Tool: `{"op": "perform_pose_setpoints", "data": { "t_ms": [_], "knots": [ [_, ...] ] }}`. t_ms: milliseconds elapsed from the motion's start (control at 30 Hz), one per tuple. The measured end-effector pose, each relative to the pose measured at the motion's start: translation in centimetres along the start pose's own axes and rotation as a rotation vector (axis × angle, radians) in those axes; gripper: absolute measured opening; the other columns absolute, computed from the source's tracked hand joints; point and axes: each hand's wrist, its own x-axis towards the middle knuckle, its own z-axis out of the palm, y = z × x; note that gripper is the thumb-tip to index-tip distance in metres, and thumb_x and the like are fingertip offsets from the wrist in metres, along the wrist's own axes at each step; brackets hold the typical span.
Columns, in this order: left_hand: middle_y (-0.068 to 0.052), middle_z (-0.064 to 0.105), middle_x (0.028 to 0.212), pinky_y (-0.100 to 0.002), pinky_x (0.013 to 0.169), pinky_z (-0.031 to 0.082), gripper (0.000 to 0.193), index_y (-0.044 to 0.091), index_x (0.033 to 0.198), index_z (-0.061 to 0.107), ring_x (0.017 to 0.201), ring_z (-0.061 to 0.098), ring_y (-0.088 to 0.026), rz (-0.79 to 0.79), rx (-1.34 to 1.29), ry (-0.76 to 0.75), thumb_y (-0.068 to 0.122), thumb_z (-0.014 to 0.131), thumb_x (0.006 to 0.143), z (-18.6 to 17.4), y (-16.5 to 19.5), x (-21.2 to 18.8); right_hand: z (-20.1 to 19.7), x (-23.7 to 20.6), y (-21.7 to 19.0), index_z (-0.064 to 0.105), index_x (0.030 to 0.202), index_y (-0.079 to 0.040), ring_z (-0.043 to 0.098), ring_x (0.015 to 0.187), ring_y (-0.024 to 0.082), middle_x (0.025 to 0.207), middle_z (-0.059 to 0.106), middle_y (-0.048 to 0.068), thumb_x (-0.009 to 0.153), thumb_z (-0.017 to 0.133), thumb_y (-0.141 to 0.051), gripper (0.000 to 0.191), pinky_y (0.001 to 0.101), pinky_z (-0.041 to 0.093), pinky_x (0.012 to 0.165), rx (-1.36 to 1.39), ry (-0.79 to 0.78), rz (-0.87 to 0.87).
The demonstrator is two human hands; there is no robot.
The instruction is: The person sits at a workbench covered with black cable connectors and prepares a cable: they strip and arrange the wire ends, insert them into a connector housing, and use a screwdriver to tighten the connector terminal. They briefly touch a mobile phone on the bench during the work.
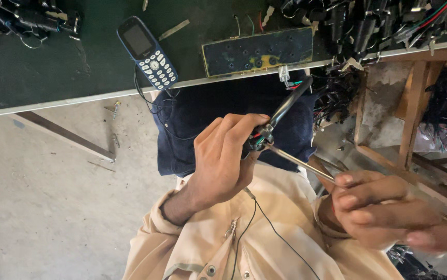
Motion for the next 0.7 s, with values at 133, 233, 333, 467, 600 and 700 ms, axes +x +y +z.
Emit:
{"op": "perform_pose_setpoints", "data": {
  "t_ms": [133,233,333,467,600,700],
  "knots": [
    [-0.015,0.065,0.122,-0.036,0.075,0.053,0.061,-0.002,0.134,0.048,0.089,0.066,-0.028,0.002,0.005,0.005,-0.006,0.080,0.082,-0.1,0.0,0.0,-1.2,2.2,-2.8,0.056,0.132,-0.010,0.059,0.121,0.042,0.123,0.069,0.017,0.105,0.044,-0.029,0.035,0.0626,0.048,0.107,-0.119,-0.367,0.344],
    [-0.014,0.065,0.121,-0.037,0.076,0.052,0.061,-0.002,0.133,0.050,0.090,0.065,-0.028,-0.020,0.016,-0.017,-0.006,0.079,0.079,-0.3,0.1,0.0,0.7,4.6,-4.5,0.046,0.122,-0.015,0.069,0.120,0.033,0.123,0.067,0.009,0.107,0.050,-0.019,0.017,0.0619,0.050,0.109,-0.183,-0.347,0.256],
    [-0.012,0.065,0.119,-0.038,0.078,0.050,0.061,0.000,0.132,0.054,0.088,0.064,-0.027,-0.032,0.056,-0.052,-0.004,0.079,0.076,-0.5,0.2,0.0,3.6,7.6,-4.9,0.046,0.117,-0.015,0.072,0.108,0.032,0.115,0.070,0.009,0.106,0.049,-0.022,0.013,0.0577,0.056,0.101,-0.254,-0.261,0.243],
    [-0.011,0.065,0.118,-0.037,0.076,0.047,0.058,0.000,0.132,0.055,0.087,0.062,-0.026,-0.002,0.092,-0.061,-0.002,0.080,0.079,-0.4,0.2,0.2,5.8,11.2,-2.3,0.049,0.103,-0.007,0.078,0.093,0.033,0.095,0.073,0.013,0.105,0.048,-0.015,0.008,0.0576,0.061,0.088,-0.264,-0.177,-0.061],
    [-0.006,0.065,0.117,-0.033,0.073,0.045,0.051,0.003,0.135,0.056,0.092,0.064,-0.022,0.033,0.179,-0.037,-0.003,0.074,0.087,0.2,0.1,0.3,5.6,11.7,-3.3,0.060,0.088,0.002,0.077,0.092,0.036,0.093,0.073,0.020,0.092,0.058,-0.010,0.013,0.0601,0.061,0.088,-0.309,-0.268,0.119],
    [-0.005,0.064,0.114,-0.037,0.079,0.042,0.049,0.003,0.136,0.056,0.093,0.062,-0.021,0.078,0.272,-0.066,0.001,0.070,0.089,0.8,-0.1,0.2,5.5,10.1,-4.1,0.054,0.077,0.003,0.079,0.093,0.034,0.095,0.072,0.019,0.082,0.061,-0.001,0.010,0.0603,0.059,0.092,-0.384,-0.276,0.158]
  ]
}}
